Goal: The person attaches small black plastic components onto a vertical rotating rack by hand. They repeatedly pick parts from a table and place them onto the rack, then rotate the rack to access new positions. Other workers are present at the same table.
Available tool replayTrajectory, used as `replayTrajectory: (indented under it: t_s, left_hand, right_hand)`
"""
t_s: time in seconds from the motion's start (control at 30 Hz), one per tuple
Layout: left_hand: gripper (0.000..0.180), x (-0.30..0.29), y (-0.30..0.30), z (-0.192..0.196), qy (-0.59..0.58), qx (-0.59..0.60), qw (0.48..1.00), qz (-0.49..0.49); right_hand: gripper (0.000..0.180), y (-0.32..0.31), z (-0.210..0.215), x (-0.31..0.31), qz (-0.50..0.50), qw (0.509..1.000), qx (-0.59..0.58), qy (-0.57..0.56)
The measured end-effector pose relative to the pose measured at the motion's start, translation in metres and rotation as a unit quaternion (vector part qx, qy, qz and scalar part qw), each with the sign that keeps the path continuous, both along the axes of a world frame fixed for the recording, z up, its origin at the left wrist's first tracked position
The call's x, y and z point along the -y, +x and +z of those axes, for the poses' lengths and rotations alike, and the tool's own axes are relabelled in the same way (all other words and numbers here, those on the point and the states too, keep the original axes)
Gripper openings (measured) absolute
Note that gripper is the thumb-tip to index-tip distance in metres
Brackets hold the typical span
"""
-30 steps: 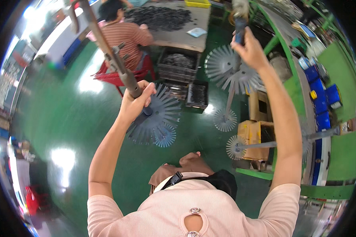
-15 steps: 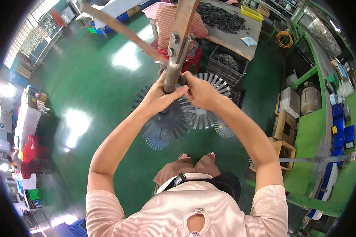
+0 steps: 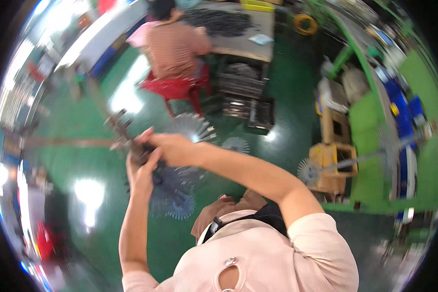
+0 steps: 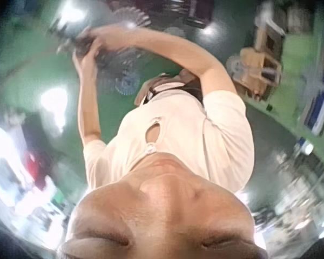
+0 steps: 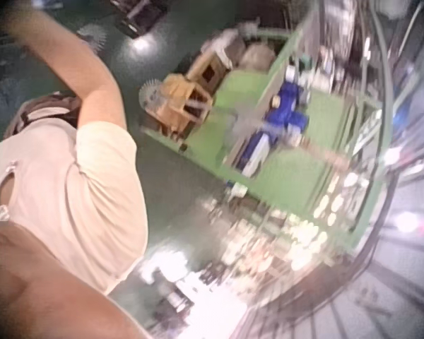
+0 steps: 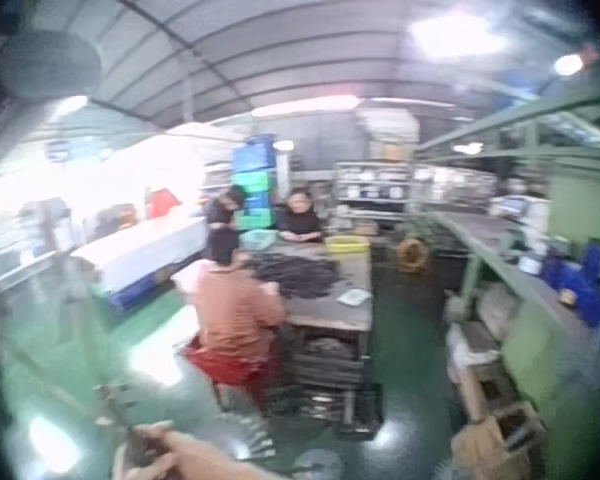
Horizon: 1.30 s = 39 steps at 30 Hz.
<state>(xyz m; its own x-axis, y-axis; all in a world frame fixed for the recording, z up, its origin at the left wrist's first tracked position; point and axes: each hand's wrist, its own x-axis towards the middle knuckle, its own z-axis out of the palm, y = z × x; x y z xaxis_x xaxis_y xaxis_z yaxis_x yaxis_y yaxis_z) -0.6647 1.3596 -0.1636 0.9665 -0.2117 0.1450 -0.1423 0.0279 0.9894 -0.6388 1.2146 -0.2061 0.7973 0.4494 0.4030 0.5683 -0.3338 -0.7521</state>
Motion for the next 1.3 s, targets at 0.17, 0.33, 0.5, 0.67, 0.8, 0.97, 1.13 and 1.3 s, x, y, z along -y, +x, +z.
replayTrajectory:
  t_s: [0.17, 0.33, 0.5, 0.67, 0.8, 0.97, 1.13, 1.3]
  left_hand:
    - [0.038, -0.010, 0.007, -0.042, -0.016, 0.007, 1.000, 0.013]
    - [0.035, -0.025, 0.020, -0.069, 0.002, 0.019, 0.999, 0.051]
    - [0.024, 0.005, 0.019, -0.076, 0.002, 0.038, 0.997, 0.065]
    - [0.021, 0.002, 0.020, -0.084, 0.004, 0.043, 0.994, 0.102]
    - [0.021, -0.023, 0.030, -0.092, 0.007, 0.043, 0.988, 0.149]
    - [0.021, 0.016, -0.022, -0.031, 0.025, 0.055, 0.978, 0.197]
    - [0.020, 0.022, -0.023, -0.015, 0.035, 0.071, 0.983, 0.168]
    - [0.019, 0.022, -0.027, -0.011, 0.039, 0.088, 0.985, 0.144]
  right_hand:
    - [0.036, -0.027, 0.020, 0.039, -0.184, 0.961, 0.038, -0.205]
    - [0.045, -0.166, 0.152, 0.246, -0.615, 0.668, 0.400, -0.125]
    - [0.072, -0.363, 0.171, 0.513, -0.872, 0.318, 0.371, -0.002]
    - [0.051, -0.383, 0.140, 0.610, -0.849, 0.462, 0.214, 0.141]
    - [0.028, -0.362, 0.153, 0.630, -0.821, 0.473, 0.266, 0.179]
    - [0.023, -0.367, 0.176, 0.664, -0.739, 0.564, 0.303, 0.207]
    - [0.023, -0.363, 0.196, 0.654, -0.674, 0.638, 0.246, 0.278]
    - [0.022, -0.324, 0.212, 0.510, -0.667, 0.645, 0.246, 0.280]
